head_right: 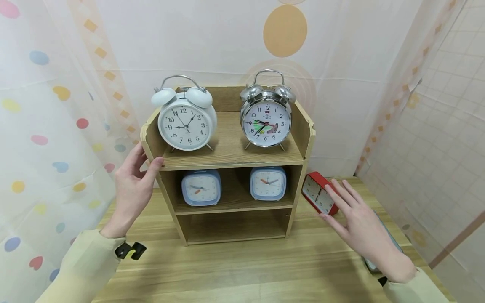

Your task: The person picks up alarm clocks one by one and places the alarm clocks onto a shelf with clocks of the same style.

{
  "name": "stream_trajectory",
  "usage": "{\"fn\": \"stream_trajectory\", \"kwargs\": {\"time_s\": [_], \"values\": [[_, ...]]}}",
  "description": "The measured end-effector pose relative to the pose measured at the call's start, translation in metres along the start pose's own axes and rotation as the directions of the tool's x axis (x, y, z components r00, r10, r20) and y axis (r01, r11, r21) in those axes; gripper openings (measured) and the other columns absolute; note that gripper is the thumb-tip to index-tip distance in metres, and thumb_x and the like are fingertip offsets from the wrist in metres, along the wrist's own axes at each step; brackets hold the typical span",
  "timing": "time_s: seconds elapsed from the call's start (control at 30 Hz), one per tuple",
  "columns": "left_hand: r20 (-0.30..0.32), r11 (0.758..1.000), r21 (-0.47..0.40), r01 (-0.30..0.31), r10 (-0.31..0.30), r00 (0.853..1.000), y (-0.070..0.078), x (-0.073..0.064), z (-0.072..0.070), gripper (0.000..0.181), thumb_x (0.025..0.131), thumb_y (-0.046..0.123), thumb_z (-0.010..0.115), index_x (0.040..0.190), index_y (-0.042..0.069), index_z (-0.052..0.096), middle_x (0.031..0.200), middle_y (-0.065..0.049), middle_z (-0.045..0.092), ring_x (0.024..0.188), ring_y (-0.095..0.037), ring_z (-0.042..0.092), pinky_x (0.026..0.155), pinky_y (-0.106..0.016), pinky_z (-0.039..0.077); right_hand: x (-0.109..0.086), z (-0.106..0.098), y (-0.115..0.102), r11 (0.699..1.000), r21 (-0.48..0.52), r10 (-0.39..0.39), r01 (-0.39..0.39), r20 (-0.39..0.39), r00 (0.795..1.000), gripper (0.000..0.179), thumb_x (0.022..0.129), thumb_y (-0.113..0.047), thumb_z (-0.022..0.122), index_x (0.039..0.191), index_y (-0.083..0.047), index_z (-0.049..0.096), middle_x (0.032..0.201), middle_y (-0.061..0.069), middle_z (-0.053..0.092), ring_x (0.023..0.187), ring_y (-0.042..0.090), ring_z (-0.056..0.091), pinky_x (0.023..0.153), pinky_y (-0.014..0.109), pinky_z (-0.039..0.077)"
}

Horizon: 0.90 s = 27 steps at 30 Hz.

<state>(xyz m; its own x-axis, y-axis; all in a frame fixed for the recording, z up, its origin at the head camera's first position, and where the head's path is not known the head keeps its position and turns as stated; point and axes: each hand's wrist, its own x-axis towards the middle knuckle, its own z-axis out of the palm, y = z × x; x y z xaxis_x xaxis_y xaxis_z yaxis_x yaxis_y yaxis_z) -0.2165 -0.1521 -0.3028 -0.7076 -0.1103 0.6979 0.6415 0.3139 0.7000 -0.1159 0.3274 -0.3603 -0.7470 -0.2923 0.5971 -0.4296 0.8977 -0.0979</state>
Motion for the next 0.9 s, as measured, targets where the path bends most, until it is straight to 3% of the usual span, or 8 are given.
{"fn": "stream_trajectory", "kwargs": {"time_s": [0.2,0.4,0.63,0.9], "values": [[-0.003,1.000,-0.012,0.003,-0.003,1.000,0.000,0.000,-0.001,0.055,0.099,0.005,0.071,0.152,0.015,0.058,0.142,-0.017,0.068,0.123,0.011,0.061,0.083,-0.006,0.058,-0.016,0.002,0.024,0.991,-0.022,0.134,-0.133,0.085,0.987,0.077,0.094,-0.031,0.079,0.158,-0.004,0.046,0.163,0.028,0.043,0.156,0.049,0.033,0.137,0.049,0.020],[0.000,1.000,-0.018,0.004,-0.004,1.000,0.000,0.000,-0.002,0.055,0.099,0.005,0.071,0.152,0.016,0.058,0.142,-0.018,0.067,0.123,0.010,0.062,0.083,-0.006,0.058,-0.031,0.005,0.046,0.969,-0.027,0.248,-0.247,0.180,0.952,0.078,0.100,-0.036,0.072,0.158,0.004,0.040,0.160,0.039,0.039,0.150,0.061,0.030,0.124,0.075,0.024],[-0.007,1.000,-0.012,0.018,-0.018,1.000,0.000,-0.002,-0.004,0.055,0.099,0.005,0.070,0.152,0.016,0.058,0.142,-0.018,0.067,0.123,0.011,0.061,0.084,-0.006,0.058,-0.044,0.011,0.064,0.942,-0.067,0.335,-0.329,0.276,0.901,0.079,0.101,-0.038,0.070,0.155,0.011,0.040,0.154,0.045,0.039,0.143,0.067,0.032,0.113,0.083,0.029],[0.014,0.999,-0.030,0.017,-0.016,1.000,0.001,-0.001,0.000,0.056,0.100,0.006,0.070,0.153,0.017,0.056,0.145,-0.016,0.066,0.124,0.010,0.061,0.086,-0.007,0.058,-0.061,0.012,0.082,0.912,-0.142,0.410,-0.385,0.280,0.868,0.079,0.101,-0.040,0.069,0.150,0.017,0.043,0.148,0.048,0.042,0.132,0.067,0.041,0.105,0.083,0.035]]}}
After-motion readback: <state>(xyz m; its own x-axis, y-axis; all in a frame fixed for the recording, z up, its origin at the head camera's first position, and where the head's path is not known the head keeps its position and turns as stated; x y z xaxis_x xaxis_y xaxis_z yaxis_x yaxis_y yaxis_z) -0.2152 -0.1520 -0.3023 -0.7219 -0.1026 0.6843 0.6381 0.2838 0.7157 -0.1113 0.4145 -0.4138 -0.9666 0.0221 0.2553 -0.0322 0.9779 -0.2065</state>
